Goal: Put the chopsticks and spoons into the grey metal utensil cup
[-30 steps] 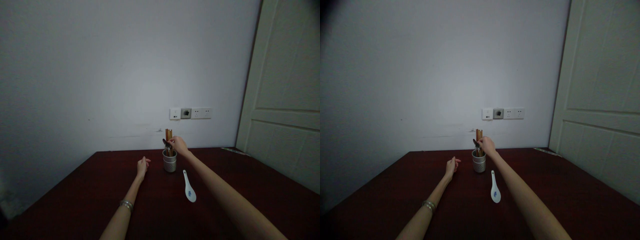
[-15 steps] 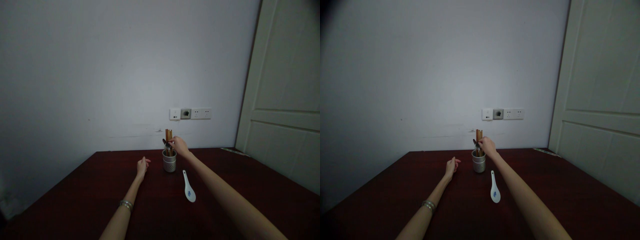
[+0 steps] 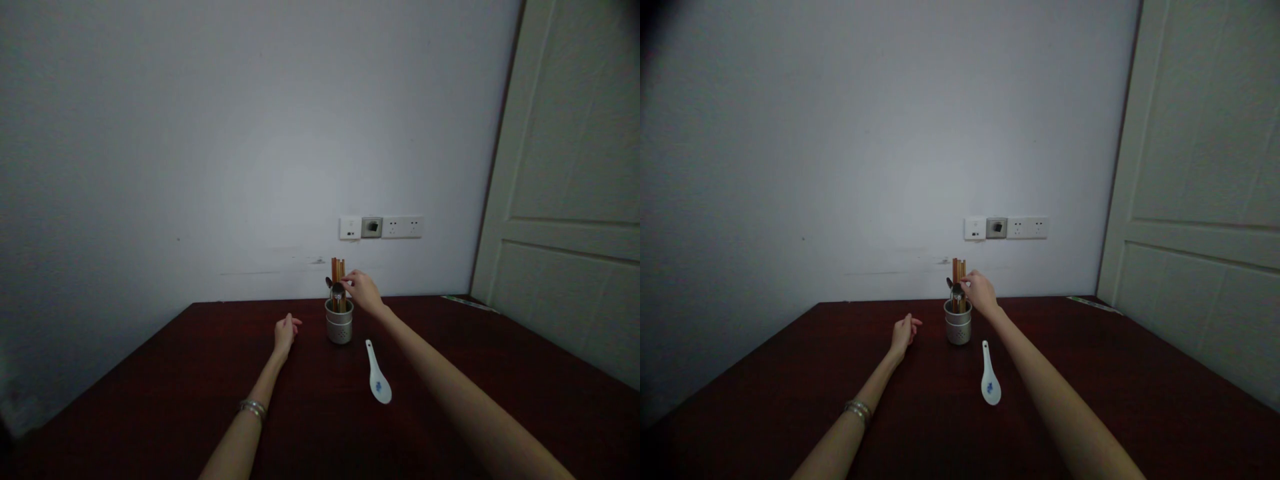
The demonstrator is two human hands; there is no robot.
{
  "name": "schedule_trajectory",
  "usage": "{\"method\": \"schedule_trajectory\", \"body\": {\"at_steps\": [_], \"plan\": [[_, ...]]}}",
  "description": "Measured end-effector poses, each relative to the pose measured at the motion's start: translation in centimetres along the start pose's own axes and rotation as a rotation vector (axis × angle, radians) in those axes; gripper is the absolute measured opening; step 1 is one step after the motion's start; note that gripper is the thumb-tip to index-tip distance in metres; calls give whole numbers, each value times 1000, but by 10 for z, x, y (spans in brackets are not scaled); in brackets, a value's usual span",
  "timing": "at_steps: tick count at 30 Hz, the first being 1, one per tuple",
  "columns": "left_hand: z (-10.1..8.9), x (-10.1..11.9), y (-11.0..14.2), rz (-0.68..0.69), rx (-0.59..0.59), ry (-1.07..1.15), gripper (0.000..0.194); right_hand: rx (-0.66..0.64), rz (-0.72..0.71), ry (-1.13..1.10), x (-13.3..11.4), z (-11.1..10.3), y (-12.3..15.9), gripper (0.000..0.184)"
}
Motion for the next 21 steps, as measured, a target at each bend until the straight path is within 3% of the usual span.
{"method": "schedule_trajectory", "body": {"at_steps": [4,9,15,21], "plan": [[0,0,-1,15,6,-48,51,106,15,-129,16,-7,16,24],[0,1,-2,44,22,-141,58,164,152,-232,65,2,67,28],[0,2,-2,78,15,-170,62,53,354,-307,121,30,122,29],[2,0,-1,31,-13,-60,56,-31,561,-520,138,46,144,37]]}}
Point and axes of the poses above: each hand's wrist, its own y-axis away from the middle knuckle, its own z-axis out of the palm, x = y × z, the point moved 5 cm from there along -y, towards the middle knuckle, and after that the axes turned 6 degrees about y, right-handed, at the moved point
